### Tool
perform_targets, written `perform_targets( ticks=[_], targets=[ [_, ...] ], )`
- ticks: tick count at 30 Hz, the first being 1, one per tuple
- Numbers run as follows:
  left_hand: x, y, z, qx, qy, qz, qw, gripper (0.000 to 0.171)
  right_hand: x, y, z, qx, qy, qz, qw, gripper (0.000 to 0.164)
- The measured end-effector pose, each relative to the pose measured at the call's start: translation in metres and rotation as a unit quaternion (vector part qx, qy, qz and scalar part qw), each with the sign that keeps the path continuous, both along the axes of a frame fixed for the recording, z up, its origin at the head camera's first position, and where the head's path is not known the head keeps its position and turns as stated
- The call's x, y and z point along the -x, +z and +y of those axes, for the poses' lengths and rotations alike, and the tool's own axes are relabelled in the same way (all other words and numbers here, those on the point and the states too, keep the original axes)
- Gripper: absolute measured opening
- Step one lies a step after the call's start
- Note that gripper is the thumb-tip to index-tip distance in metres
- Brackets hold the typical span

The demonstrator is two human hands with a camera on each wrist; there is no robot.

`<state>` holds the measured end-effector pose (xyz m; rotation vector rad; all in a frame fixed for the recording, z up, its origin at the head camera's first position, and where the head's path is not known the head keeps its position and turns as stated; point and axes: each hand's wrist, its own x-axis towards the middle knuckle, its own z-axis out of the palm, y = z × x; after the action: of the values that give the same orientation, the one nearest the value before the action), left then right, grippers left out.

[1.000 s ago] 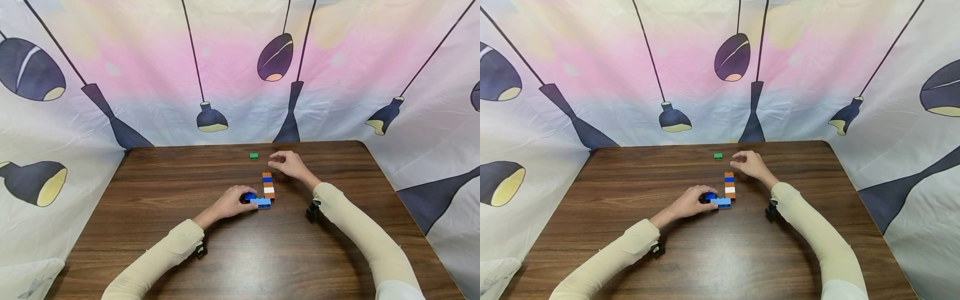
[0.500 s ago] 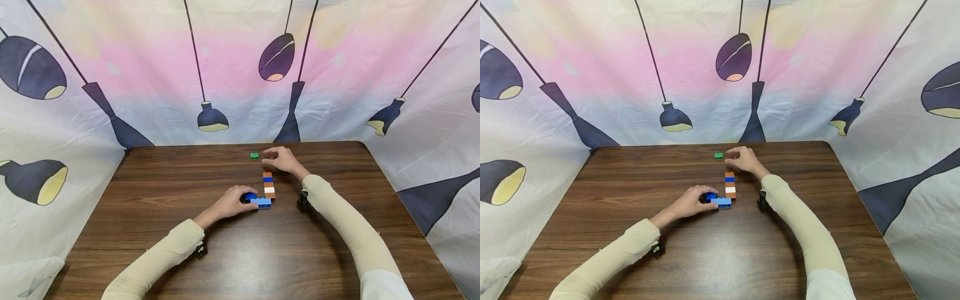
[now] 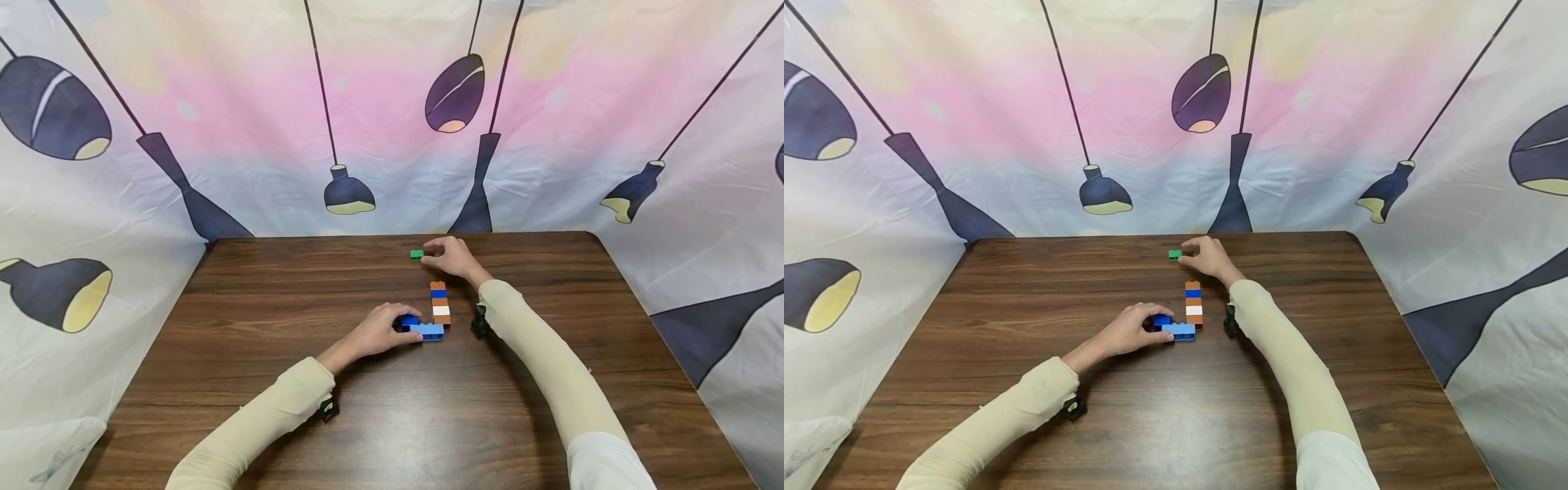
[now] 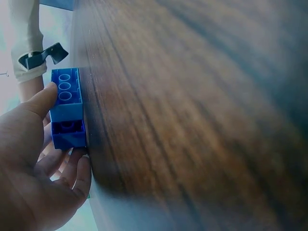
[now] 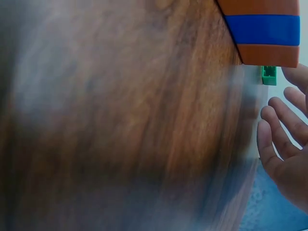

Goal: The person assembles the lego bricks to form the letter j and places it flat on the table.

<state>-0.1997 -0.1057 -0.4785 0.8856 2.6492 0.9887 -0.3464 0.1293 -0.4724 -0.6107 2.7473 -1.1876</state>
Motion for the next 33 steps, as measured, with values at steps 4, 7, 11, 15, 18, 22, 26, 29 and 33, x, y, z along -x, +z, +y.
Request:
perform_targets(
  ticks=[4,7,11,15,18,22,26,29,33],
  targets=[
    [-0.001,0.001,0.001,0.001,-0.001,0.001,1.0,0.047,0.002,0.0,-0.004,-0.011,-0.002,0.002,1.0,0.04],
    [-0.001,0.002,0.001,0.001,-0.003,0.0,1.0,0.048,0.004,0.001,-0.007,-0.027,-0.001,0.009,1.0,0.039],
    [-0.001,0.002,0.001,0.001,-0.006,0.0,1.0,0.048,0.006,-0.001,-0.01,-0.045,0.0,0.019,0.999,0.037],
    [0.0,0.002,0.002,0.005,-0.005,0.0,1.0,0.048,0.006,-0.002,-0.01,-0.051,-0.003,0.024,0.998,0.035],
    [0.001,0.001,0.002,0.006,-0.006,-0.001,1.0,0.048,0.005,-0.001,-0.009,-0.05,-0.002,0.025,0.998,0.032],
    [0.001,0.0,0.002,0.004,-0.006,-0.004,1.0,0.048,0.002,0.0,-0.006,-0.054,0.002,0.027,0.998,0.03],
    [0.001,-0.001,0.002,0.005,-0.004,-0.003,1.0,0.048,0.0,0.0,-0.003,-0.061,0.003,0.028,0.998,0.029],
    [0.001,0.0,0.001,0.003,-0.004,-0.003,1.0,0.049,-0.001,-0.001,0.0,-0.061,0.003,0.027,0.998,0.028],
    [0.0,0.0,0.0,0.001,-0.002,-0.005,1.0,0.048,-0.004,-0.001,0.004,-0.068,0.006,0.03,0.997,0.027]
  ],
)
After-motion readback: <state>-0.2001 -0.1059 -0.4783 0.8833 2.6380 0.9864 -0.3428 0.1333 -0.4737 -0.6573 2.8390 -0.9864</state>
